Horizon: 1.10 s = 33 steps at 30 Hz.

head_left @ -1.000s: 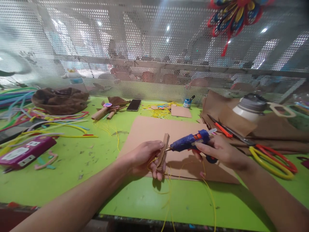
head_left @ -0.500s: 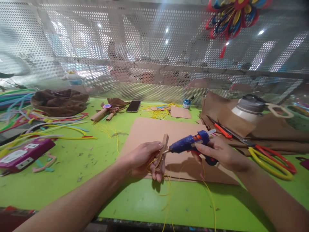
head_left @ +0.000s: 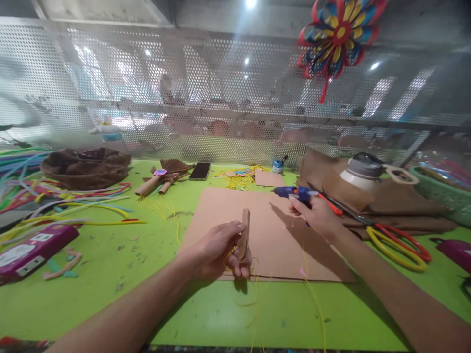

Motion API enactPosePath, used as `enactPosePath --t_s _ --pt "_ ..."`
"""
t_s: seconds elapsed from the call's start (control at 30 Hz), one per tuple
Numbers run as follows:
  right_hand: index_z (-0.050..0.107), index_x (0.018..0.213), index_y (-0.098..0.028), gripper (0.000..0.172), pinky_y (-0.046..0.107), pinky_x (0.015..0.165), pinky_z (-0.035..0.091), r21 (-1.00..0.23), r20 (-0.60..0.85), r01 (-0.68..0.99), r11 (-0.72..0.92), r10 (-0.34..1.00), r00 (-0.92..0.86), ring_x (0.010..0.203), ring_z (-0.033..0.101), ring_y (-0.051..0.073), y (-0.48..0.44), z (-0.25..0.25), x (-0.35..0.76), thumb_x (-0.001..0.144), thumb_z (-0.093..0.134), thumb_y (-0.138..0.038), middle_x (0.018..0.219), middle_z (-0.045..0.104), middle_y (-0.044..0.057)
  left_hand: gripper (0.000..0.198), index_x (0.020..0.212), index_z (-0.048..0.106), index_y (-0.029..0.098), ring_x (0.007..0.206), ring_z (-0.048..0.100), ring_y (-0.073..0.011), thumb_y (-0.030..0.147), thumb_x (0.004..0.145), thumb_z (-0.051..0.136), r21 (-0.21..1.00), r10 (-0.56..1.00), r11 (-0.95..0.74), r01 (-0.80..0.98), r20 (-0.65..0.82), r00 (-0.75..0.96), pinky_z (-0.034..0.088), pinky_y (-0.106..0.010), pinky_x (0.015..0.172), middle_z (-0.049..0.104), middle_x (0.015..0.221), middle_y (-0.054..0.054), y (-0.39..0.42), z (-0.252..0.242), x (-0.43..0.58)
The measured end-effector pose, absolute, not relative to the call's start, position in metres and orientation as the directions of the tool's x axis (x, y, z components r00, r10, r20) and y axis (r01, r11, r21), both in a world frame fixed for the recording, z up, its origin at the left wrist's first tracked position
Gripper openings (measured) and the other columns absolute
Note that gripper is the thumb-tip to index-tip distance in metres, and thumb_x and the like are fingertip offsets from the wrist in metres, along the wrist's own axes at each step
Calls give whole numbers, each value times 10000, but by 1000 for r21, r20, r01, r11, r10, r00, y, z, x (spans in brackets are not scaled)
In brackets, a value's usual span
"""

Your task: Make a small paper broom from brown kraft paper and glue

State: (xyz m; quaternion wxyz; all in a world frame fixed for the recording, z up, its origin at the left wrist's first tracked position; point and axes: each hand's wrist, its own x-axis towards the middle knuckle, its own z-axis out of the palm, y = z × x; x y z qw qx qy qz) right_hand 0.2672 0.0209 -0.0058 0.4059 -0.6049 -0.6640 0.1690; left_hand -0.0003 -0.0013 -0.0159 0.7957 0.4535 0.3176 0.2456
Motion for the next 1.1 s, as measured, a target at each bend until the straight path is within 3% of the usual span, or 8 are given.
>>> enactPosePath --t_s 0.1,0.2,0.47,0.57,0.63,0.7,0.83,1.1 --pt "655 953 -122 404 311 660 447 -461 361 876 145 932 35 767 633 245 45 -4 263 849 503 -481 830 689 118 214 812 443 154 432 622 -192 338 899 375 883 719 457 -108 -295 630 454 -239 384 615 549 -62 -3 -15 1" --pt "650 1055 -144 352 308 766 433 -272 360 934 233 924 -126 928 612 263 68 1 254 819 574 -393 1016 679 137 189 840 434 156 455 632 -195 332 891 388 895 746 429 -121 -276 606 474 -246 396 614 575 -60 -4 -14 3" --pt "704 896 -156 224 363 891 412 -262 317 895 361 908 -274 1020 572 279 70 -5 243 672 688 -154 1007 689 126 147 872 364 193 483 644 -201 322 874 435 911 824 330 -249 -150 546 531 -316 478 600 569 -13 -3 -16 3" --pt "669 988 -154 222 353 859 448 -369 363 857 359 905 -223 963 602 224 38 1 229 842 525 -241 1021 684 111 159 939 373 189 525 657 -211 339 902 407 909 808 323 -263 -120 577 548 -348 506 613 624 -34 0 -18 3" --pt "665 938 -146 263 322 772 488 -647 273 664 375 927 -257 846 634 200 16 6 212 871 501 -340 919 701 84 178 1003 378 186 577 667 -222 342 918 392 915 811 298 -274 -91 578 558 -366 524 617 665 -48 1 -18 3" --pt "647 974 -132 299 315 752 495 -769 230 542 339 938 -261 846 635 199 0 9 194 853 533 -381 933 696 92 194 1053 378 186 627 674 -226 334 928 388 924 824 261 -280 -62 563 564 -365 533 624 724 -65 2 -18 3" --pt "561 1150 -109 433 313 687 507 -865 149 438 244 959 -240 768 642 192 -18 7 168 829 572 -400 908 679 96 193 1070 400 195 672 673 -198 324 928 418 924 841 219 -314 -16 541 570 -336 565 628 840 -78 0 -14 5" --pt "626 851 -154 243 302 654 485 -893 148 401 202 976 -162 727 626 191 -30 -4 157 841 565 -389 815 682 62 201 1033 421 196 629 641 -162 309 889 504 895 847 263 -360 -36 530 555 -319 554 603 856 -57 -2 -11 7"
